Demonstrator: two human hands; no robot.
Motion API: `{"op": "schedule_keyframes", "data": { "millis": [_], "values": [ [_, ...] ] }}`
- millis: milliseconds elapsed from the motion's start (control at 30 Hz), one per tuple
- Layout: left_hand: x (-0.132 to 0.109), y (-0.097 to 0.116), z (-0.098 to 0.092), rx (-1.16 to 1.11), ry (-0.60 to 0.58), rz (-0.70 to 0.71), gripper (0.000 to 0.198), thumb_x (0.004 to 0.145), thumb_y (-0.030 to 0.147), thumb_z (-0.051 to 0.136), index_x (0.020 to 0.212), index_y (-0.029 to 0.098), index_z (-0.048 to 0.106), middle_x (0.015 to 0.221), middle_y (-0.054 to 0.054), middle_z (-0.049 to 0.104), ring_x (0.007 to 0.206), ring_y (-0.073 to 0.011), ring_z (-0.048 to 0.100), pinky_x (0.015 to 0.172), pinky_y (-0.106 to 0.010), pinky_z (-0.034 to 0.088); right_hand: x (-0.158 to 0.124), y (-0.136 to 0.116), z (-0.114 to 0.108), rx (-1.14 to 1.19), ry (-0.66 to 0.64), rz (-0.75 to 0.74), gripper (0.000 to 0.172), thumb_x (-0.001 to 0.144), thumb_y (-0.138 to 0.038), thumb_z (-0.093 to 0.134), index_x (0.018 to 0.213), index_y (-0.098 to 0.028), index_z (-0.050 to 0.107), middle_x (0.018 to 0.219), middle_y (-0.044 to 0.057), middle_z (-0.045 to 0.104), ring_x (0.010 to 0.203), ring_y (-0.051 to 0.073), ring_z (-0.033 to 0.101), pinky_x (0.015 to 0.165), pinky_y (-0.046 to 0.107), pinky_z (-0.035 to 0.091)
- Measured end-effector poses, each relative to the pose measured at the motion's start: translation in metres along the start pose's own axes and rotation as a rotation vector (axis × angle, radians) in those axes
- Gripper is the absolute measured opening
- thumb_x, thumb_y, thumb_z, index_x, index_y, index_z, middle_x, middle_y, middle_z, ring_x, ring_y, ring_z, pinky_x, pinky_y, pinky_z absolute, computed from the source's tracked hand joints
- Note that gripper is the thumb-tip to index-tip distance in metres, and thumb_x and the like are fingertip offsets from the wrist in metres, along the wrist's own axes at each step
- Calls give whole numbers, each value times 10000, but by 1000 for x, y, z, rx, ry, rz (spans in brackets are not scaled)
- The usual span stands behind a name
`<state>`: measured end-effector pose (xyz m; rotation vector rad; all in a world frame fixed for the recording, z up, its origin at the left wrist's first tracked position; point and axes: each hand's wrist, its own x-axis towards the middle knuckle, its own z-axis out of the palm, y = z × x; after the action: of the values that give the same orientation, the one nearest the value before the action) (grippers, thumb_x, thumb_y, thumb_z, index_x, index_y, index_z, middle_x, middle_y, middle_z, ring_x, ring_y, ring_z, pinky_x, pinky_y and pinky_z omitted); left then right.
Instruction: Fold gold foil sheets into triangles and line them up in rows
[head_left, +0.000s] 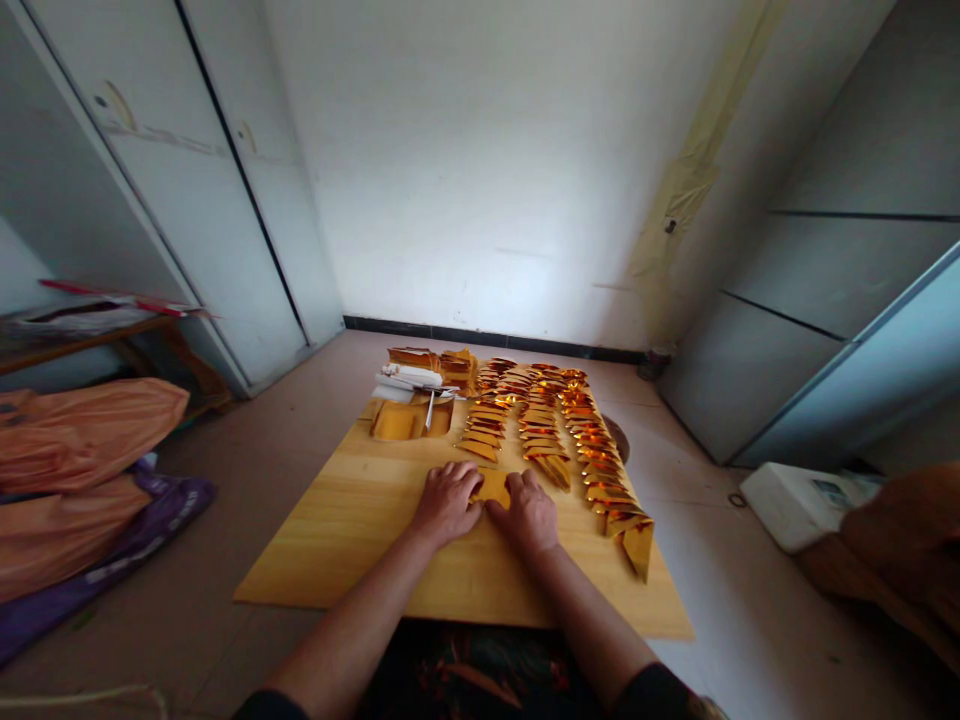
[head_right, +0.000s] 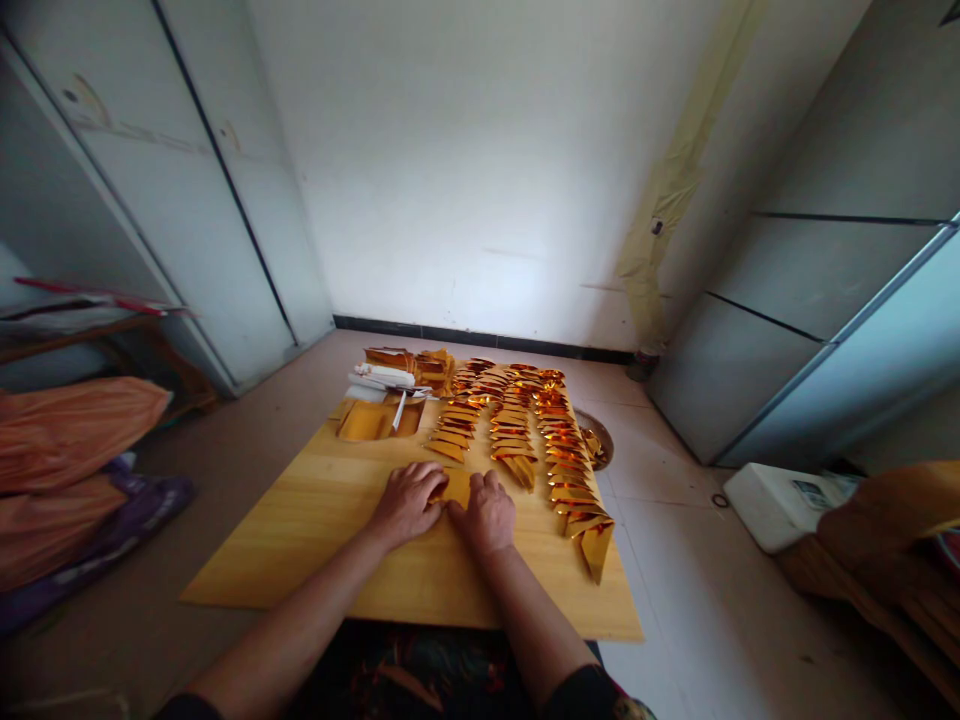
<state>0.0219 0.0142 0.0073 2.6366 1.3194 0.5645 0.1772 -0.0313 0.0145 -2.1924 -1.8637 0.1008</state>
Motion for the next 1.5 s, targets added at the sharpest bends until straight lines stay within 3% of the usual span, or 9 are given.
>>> {"op": "schedule_keyframes", "data": {
  "millis": [167, 367, 533, 733, 967, 1100, 1267, 1400, 1500],
  "values": [
    [0, -4, 1, -11, -16, 6, 265, 777, 265, 578, 1040, 237, 585, 1205, -49, 576, 1079, -236, 495, 890, -400, 360, 1, 6, -1, 64, -30, -26, 249, 779, -402, 613, 928, -204, 586, 954, 39, 563, 811, 158, 579, 656, 235, 391],
    [1, -16, 1, -31, -58, 67, 363, 794, 185, 529, 1143, 271, 579, 1265, -27, 558, 1131, -218, 484, 940, -394, 360, -1, 20, -5, 235, -42, -70, 126, 772, -204, 560, 890, -193, 604, 903, 29, 568, 780, 135, 560, 697, 207, 406],
    [1, -22, 2, -37, -79, 93, 416, 815, 128, 493, 1178, 310, 585, 1273, -11, 562, 1135, -198, 495, 972, -381, 362, 0, 32, 2, 341, 17, -140, 261, 747, -76, 476, 934, -186, 622, 894, 40, 584, 802, 137, 569, 743, 202, 433],
    [2, -21, 5, -34, -45, 88, 342, 885, 171, 448, 1145, 319, 612, 1248, -7, 587, 1113, -189, 517, 942, -370, 385, -4, 34, 3, 411, 130, -221, 314, 803, -53, 391, 963, -172, 635, 924, 75, 596, 864, 146, 584, 794, 226, 469],
    [-1, -21, 2, -35, -74, 86, 510, 755, 71, 485, 1199, 305, 583, 1271, -19, 569, 1130, -206, 504, 963, -381, 376, -12, 33, -6, 444, 108, -343, 353, 780, -120, 497, 1113, -204, 580, 1182, 89, 528, 999, 159, 580, 888, 265, 482],
    [-2, -18, -3, -38, -85, 94, 519, 714, 111, 525, 1199, 287, 576, 1279, -26, 559, 1142, -226, 495, 958, -383, 374, -13, 33, -6, 399, 130, -323, 416, 766, -52, 426, 1132, -193, 565, 1159, 93, 539, 1015, 161, 574, 882, 269, 479],
    [-3, -15, -6, -41, -72, 96, 475, 720, 190, 577, 1189, 267, 572, 1271, -41, 558, 1135, -240, 493, 959, -388, 368, -13, 34, -8, 246, 194, -278, 294, 832, -104, 422, 1047, -193, 602, 1090, 88, 562, 957, 171, 567, 840, 268, 465],
    [-3, -14, -6, -53, -73, 91, 451, 729, 220, 587, 1178, 255, 577, 1276, -47, 554, 1136, -243, 488, 958, -403, 366, -10, 45, -19, -30, 259, -107, 224, 874, -150, 427, 948, -210, 630, 1025, 76, 583, 948, 197, 532, 775, 270, 429],
    [-3, -14, -6, -52, -65, 87, 450, 727, 217, 583, 1175, 256, 576, 1281, -40, 553, 1144, -239, 487, 950, -405, 371, -6, 58, -27, -166, 218, 4, 193, 871, -159, 447, 905, -211, 629, 970, 71, 581, 899, 198, 523, 678, 264, 399]
  ]
}}
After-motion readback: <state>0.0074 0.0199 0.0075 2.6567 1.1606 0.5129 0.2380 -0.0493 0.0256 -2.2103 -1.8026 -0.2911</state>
